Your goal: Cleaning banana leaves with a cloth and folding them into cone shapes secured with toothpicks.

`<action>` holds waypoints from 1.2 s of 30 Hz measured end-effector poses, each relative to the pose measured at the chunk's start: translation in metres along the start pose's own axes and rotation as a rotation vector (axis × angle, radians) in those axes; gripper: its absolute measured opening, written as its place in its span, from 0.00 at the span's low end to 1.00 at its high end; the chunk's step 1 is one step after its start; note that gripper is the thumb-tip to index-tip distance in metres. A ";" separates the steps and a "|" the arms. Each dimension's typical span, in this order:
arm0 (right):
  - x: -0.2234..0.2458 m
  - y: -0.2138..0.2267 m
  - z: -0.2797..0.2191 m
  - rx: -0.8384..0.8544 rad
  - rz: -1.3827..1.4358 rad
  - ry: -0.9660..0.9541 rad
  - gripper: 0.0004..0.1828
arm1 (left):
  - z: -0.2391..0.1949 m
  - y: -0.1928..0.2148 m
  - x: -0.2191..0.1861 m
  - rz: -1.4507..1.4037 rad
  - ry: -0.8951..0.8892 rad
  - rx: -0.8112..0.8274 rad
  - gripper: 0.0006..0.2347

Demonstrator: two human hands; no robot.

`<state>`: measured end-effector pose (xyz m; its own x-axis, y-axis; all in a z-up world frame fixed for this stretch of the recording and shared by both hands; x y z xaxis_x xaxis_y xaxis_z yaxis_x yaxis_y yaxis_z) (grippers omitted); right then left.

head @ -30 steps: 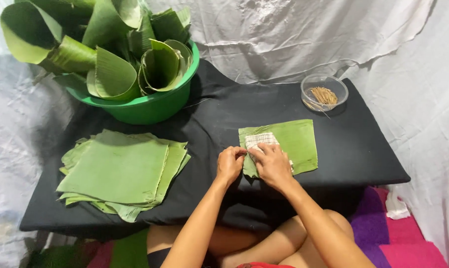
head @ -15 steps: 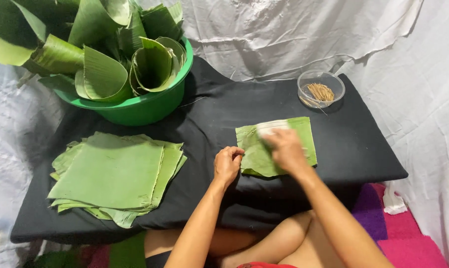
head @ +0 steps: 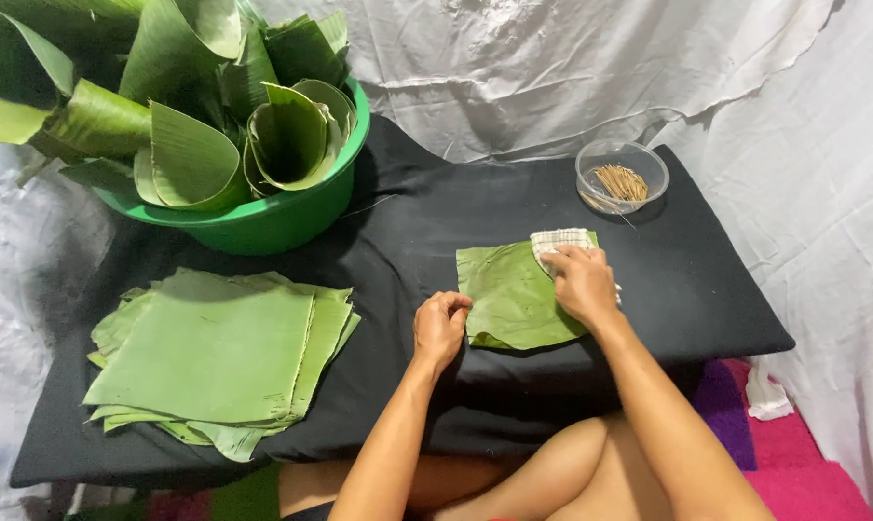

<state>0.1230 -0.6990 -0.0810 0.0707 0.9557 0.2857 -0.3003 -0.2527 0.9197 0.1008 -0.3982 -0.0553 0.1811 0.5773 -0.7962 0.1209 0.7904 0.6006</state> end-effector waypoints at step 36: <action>0.021 0.038 -0.060 -0.117 0.088 0.051 0.26 | 0.000 0.000 0.001 -0.024 0.008 -0.017 0.07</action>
<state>0.0559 -0.6792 -0.0563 -0.0085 0.9379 0.3468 -0.4123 -0.3192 0.8533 0.1008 -0.3977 -0.0562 0.1703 0.5599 -0.8108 0.1086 0.8072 0.5802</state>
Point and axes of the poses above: each hand's wrist, its own z-axis towards the middle knuckle, its own y-axis out of the back of the hand, x = y × z, the point moved 4 cm from there along z, towards the middle knuckle, and after that the axes turned 5 degrees about z, right-handed, at the moved point
